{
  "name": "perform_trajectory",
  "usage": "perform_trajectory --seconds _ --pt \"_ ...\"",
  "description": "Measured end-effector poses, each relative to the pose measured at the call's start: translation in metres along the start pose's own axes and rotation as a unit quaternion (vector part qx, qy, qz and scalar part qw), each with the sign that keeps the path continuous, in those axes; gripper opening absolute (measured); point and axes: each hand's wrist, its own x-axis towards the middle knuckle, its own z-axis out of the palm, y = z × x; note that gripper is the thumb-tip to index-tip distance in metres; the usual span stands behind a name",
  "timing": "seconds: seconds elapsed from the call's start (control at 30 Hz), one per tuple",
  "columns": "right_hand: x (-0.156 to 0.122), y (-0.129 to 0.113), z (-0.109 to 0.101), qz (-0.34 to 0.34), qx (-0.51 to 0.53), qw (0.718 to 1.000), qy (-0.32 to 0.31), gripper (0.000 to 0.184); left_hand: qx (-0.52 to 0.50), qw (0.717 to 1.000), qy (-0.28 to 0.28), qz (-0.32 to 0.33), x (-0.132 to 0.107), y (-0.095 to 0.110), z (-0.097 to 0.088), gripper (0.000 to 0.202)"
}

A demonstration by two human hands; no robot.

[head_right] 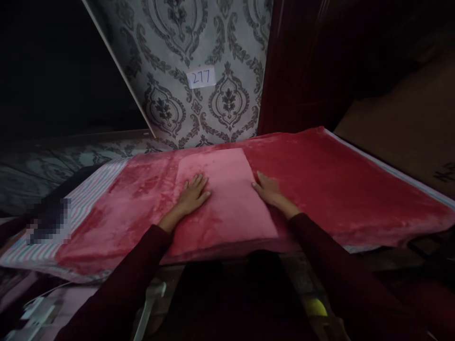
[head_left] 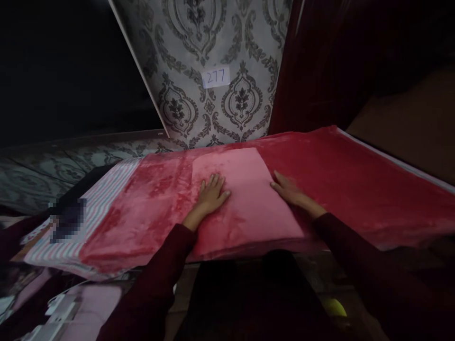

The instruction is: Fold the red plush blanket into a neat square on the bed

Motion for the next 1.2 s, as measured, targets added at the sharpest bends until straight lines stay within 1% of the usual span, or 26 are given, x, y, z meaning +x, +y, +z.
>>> perform_trajectory --seconds 0.07,0.1,0.17,0.23,0.27,0.3,0.37,0.43,0.47,0.57,0.67,0.77,0.83,0.87,0.9,0.93,0.97,1.0,1.07,1.1,1.17,1.2 --pt "-0.019 -0.015 -0.012 0.004 0.009 1.000 0.016 0.073 -0.026 1.000 0.006 -0.008 -0.012 0.002 -0.009 0.060" --pt "-0.030 -0.029 -0.017 -0.012 0.010 0.999 0.029 0.072 -0.033 0.999 0.019 -0.005 -0.022 0.006 -0.013 0.059" --pt "-0.053 -0.063 -0.019 -0.091 -0.001 0.995 0.041 0.067 -0.032 0.998 0.055 0.028 -0.048 0.017 -0.013 0.061" --pt "-0.072 -0.097 -0.011 -0.157 -0.017 0.987 0.020 0.064 -0.014 0.995 0.075 0.071 -0.075 0.029 -0.004 0.064" --pt "-0.080 -0.111 -0.004 -0.173 -0.027 0.984 0.001 0.063 -0.001 0.994 0.071 0.079 -0.087 0.034 0.004 0.065" --pt "-0.086 -0.120 0.004 -0.180 -0.037 0.983 -0.012 0.062 0.014 0.995 0.064 0.079 -0.096 0.038 0.013 0.066" --pt "-0.094 -0.127 0.019 -0.184 -0.053 0.981 -0.021 0.063 0.042 0.995 0.058 0.066 -0.108 0.042 0.032 0.068" --pt "-0.098 -0.119 0.027 -0.181 -0.059 0.982 -0.009 0.066 0.060 0.994 0.068 0.055 -0.112 0.042 0.046 0.068" --pt "-0.100 -0.111 0.029 -0.177 -0.060 0.982 -0.001 0.067 0.064 0.994 0.074 0.054 -0.112 0.041 0.049 0.068" --pt "-0.106 -0.083 0.026 -0.140 -0.061 0.988 0.020 0.069 0.057 0.994 0.078 0.059 -0.112 0.038 0.050 0.068" --pt "-0.116 -0.056 0.024 -0.076 -0.034 0.996 0.038 0.069 0.029 0.995 0.088 0.048 -0.119 0.031 0.046 0.068" --pt "-0.126 -0.033 0.027 -0.025 0.043 0.997 0.052 0.070 -0.048 0.992 0.119 0.002 -0.136 0.016 0.049 0.065" --pt "-0.127 -0.021 0.028 -0.016 0.102 0.993 0.050 0.073 -0.147 0.978 0.144 -0.042 -0.149 0.001 0.052 0.063" --pt "-0.124 -0.015 0.027 -0.013 0.132 0.990 0.048 0.075 -0.209 0.962 0.161 -0.068 -0.156 -0.007 0.053 0.063" --pt "-0.119 -0.011 0.024 -0.007 0.162 0.986 0.044 0.077 -0.278 0.939 0.177 -0.096 -0.162 -0.015 0.054 0.064" --pt "-0.113 -0.007 0.021 0.005 0.193 0.980 0.038 0.080 -0.351 0.908 0.191 -0.127 -0.166 -0.022 0.053 0.066" --pt "-0.105 -0.004 0.016 0.023 0.224 0.974 0.030 0.083 -0.422 0.869 0.202 -0.161 -0.170 -0.028 0.051 0.069" --pt "-0.096 -0.003 0.011 0.044 0.254 0.966 0.017 0.086 -0.488 0.824 0.209 -0.199 -0.172 -0.032 0.048 0.073" --pt "-0.078 -0.004 0.000 0.087 0.306 0.948 -0.020 0.088 -0.596 0.727 0.208 -0.269 -0.174 -0.035 0.041 0.080" --pt "-0.069 -0.006 -0.006 0.106 0.331 0.937 -0.041 0.089 -0.638 0.682 0.204 -0.294 -0.174 -0.035 0.038 0.081" --pt "-0.053 -0.012 -0.016 0.131 0.378 0.914 -0.071 0.089 -0.705 0.606 0.197 -0.311 -0.175 -0.031 0.034 0.075" --pt "-0.046 -0.016 -0.019 0.136 0.396 0.905 -0.077 0.088 -0.734 0.575 0.193 -0.305 -0.175 -0.028 0.034 0.069"
